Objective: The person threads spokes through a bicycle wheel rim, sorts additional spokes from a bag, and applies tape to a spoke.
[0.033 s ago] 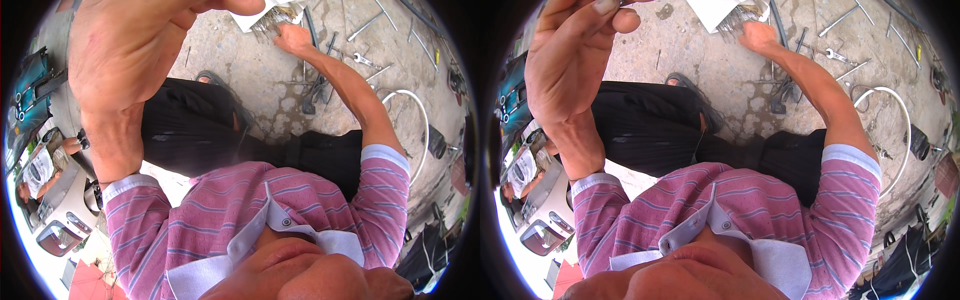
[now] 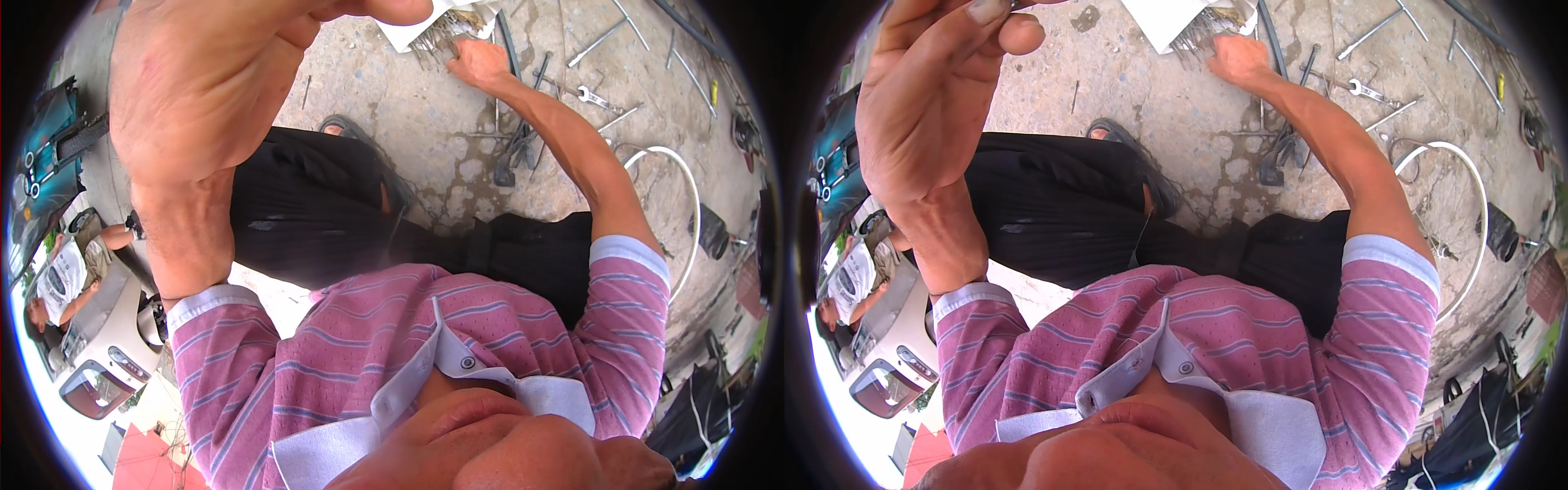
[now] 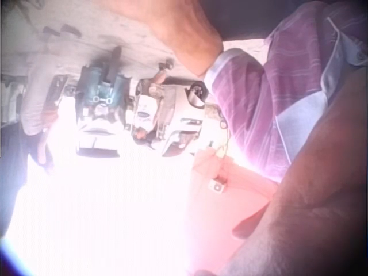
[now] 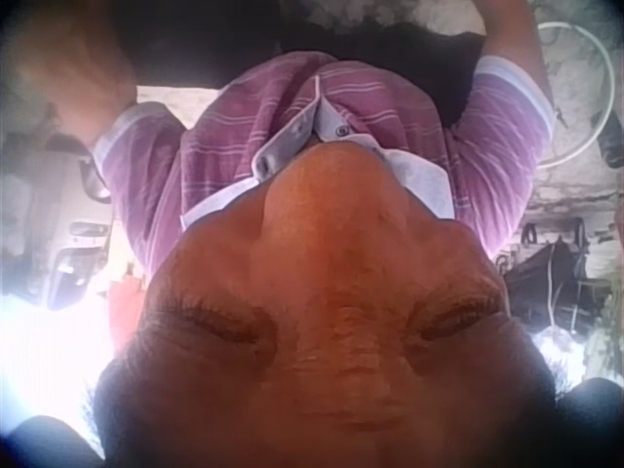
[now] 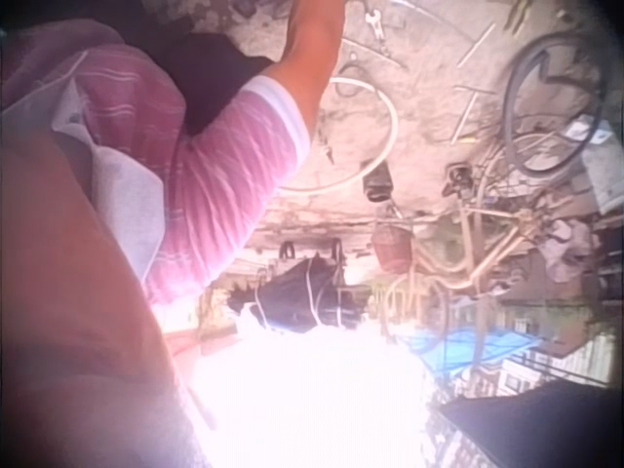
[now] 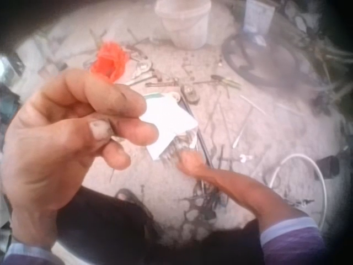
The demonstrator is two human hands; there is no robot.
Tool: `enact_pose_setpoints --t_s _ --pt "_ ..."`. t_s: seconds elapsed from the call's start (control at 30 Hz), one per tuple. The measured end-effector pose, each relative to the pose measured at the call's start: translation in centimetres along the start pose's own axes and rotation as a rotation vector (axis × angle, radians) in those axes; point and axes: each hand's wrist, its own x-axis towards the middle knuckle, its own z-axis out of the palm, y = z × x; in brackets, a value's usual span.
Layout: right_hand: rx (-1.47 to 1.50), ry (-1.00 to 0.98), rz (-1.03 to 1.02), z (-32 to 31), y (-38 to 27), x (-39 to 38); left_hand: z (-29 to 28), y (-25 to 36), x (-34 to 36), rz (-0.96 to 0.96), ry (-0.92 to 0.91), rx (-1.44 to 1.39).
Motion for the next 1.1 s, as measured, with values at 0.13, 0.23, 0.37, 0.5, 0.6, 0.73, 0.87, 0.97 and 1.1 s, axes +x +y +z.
enact_pose_setpoints --t_s 0.13,0.23,0.37,0.5,0.6,0.73,0.87,0.97,1.1 --pt "-0.026 0.040 -0.032 1.3 0.3 -0.1 -0.3 0.1 -0.1 0.012 0.009 -0.021" --pt "0.021 0.077 -0.081 1.6 -0.1 0.3 -0.3 0.1 -0.1 0.013 0.000 -0.010" --pt "0.030 0.055 -0.108 1.5 -0.8 0.7 -0.2 -0.2 -0.2 0.015 -0.007 0.006" --pt "-0.065 0.038 -0.154 1.2 -0.8 0.7 -0.5 0.2 -0.3 0.040 0.003 -0.004" --pt "-0.091 0.058 -0.234 1.0 -0.6 0.3 -0.8 0.3 -0.4 0.057 0.015 -0.008" --pt "-0.054 0.030 -0.168 1.4 -0.9 0.1 -0.6 0.1 -0.4 0.049 -0.022 0.041" --pt "0.102 0.021 0.010 1.0 -1.6 0.4 -0.4 0.1 -0.6 0.045 -0.045 0.082" --pt "0.179 0.050 0.079 1.0 -1.5 0.6 -0.3 0.2 -0.8 0.044 -0.043 0.095" --pt "0.248 0.115 0.106 1.4 -0.7 1.3 0.2 0.1 -0.6 0.045 -0.057 0.099"
